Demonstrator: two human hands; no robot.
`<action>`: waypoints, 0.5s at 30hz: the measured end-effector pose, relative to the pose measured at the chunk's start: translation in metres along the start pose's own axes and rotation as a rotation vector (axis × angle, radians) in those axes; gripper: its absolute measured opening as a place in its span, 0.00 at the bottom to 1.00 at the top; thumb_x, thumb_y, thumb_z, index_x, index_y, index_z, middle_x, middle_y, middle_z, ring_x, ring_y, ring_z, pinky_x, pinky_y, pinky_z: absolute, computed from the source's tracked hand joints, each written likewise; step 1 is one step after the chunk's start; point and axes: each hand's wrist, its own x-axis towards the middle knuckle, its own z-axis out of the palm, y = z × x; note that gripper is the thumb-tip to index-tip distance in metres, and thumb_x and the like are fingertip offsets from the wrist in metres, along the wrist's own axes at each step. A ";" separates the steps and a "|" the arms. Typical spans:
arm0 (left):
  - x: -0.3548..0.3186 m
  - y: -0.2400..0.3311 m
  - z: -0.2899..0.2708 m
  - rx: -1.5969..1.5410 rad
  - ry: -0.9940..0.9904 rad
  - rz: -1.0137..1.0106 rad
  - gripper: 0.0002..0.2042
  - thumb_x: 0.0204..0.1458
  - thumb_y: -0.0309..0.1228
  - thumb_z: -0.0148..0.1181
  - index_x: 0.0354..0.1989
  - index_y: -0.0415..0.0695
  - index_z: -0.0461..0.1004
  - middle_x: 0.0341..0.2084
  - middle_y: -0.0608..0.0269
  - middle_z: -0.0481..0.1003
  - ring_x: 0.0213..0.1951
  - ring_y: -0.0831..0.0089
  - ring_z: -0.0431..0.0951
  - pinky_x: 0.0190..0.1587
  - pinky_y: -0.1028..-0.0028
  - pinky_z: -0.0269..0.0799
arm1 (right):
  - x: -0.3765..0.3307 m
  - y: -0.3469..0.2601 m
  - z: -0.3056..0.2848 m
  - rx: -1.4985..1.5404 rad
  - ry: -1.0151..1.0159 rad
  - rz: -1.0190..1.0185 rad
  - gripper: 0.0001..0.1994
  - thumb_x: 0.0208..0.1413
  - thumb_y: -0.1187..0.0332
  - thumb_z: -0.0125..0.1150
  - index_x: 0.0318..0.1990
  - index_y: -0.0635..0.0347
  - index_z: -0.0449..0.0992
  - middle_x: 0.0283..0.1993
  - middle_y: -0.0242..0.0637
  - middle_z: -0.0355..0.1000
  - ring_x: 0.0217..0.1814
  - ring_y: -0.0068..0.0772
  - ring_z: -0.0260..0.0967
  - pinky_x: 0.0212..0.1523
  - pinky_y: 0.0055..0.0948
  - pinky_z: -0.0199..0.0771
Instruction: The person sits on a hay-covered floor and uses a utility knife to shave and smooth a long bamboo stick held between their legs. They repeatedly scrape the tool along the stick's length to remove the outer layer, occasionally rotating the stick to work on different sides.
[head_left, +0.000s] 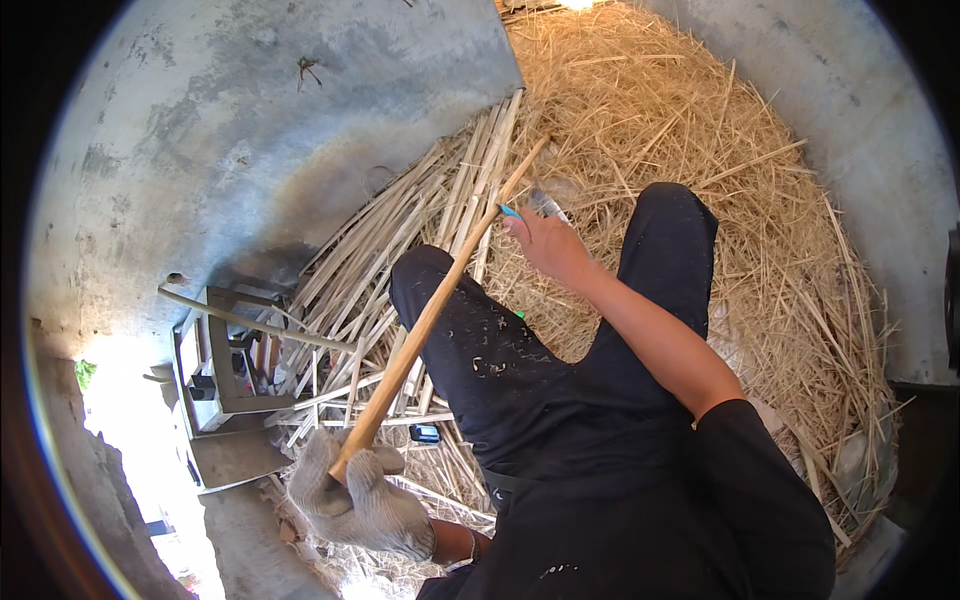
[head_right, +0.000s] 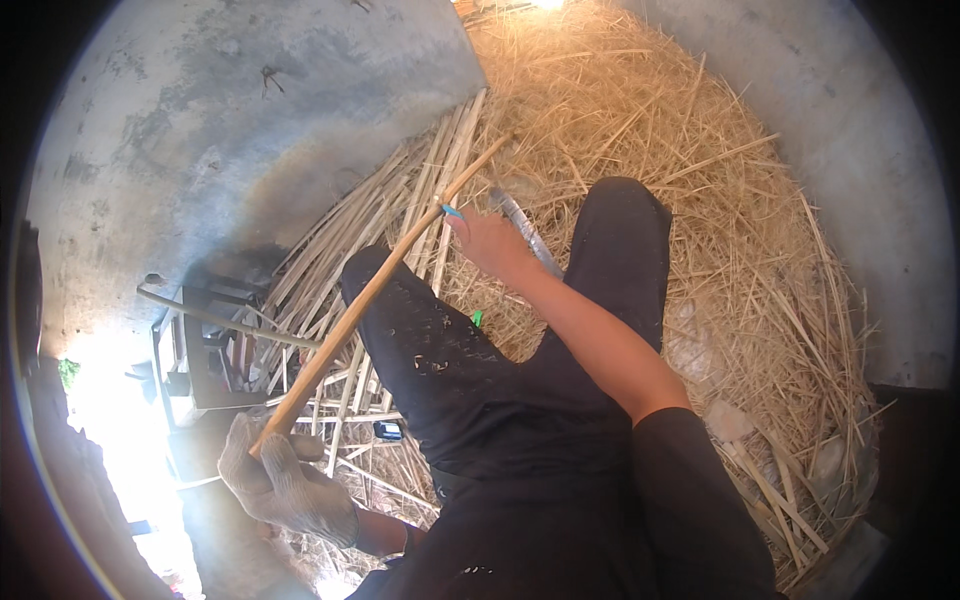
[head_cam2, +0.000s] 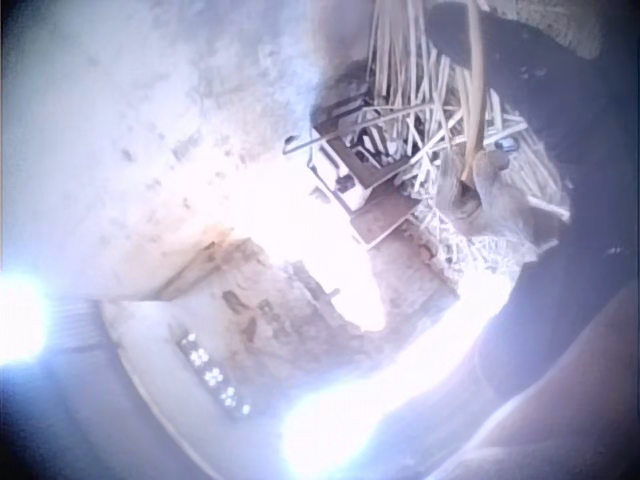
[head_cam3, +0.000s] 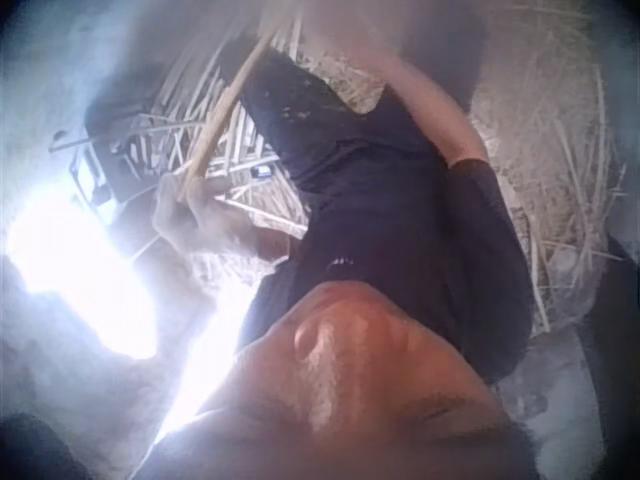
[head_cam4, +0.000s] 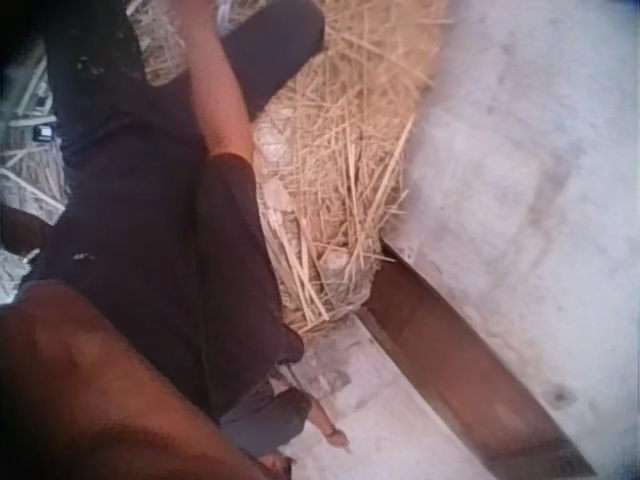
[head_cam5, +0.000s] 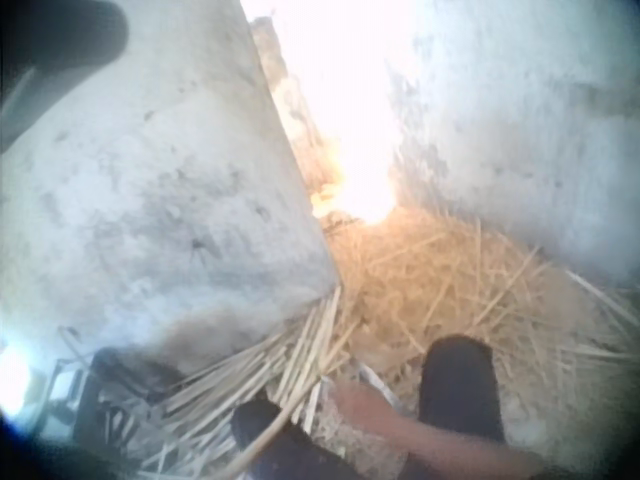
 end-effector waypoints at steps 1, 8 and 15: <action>0.001 -0.002 0.001 -0.021 -0.001 0.030 0.20 0.47 0.32 0.70 0.42 0.32 0.70 0.31 0.47 0.74 0.13 0.71 0.71 0.14 0.75 0.70 | 0.002 0.007 0.001 -0.027 0.011 -0.018 0.20 0.69 0.51 0.43 0.40 0.62 0.69 0.21 0.57 0.71 0.26 0.64 0.72 0.29 0.57 0.71; 0.003 -0.001 0.005 0.117 0.077 0.012 0.13 0.45 0.21 0.58 0.40 0.33 0.70 0.29 0.49 0.70 0.14 0.71 0.70 0.12 0.76 0.70 | 0.048 0.091 0.000 -0.675 0.120 -0.007 0.17 0.67 0.54 0.48 0.41 0.60 0.71 0.22 0.46 0.74 0.26 0.49 0.77 0.25 0.48 0.75; 0.003 0.005 0.009 -0.048 0.015 0.017 0.12 0.47 0.24 0.62 0.38 0.35 0.69 0.26 0.52 0.68 0.13 0.73 0.68 0.13 0.79 0.68 | 0.069 0.057 -0.060 -0.310 0.157 0.247 0.22 0.68 0.50 0.45 0.41 0.64 0.72 0.27 0.49 0.73 0.30 0.49 0.74 0.31 0.47 0.72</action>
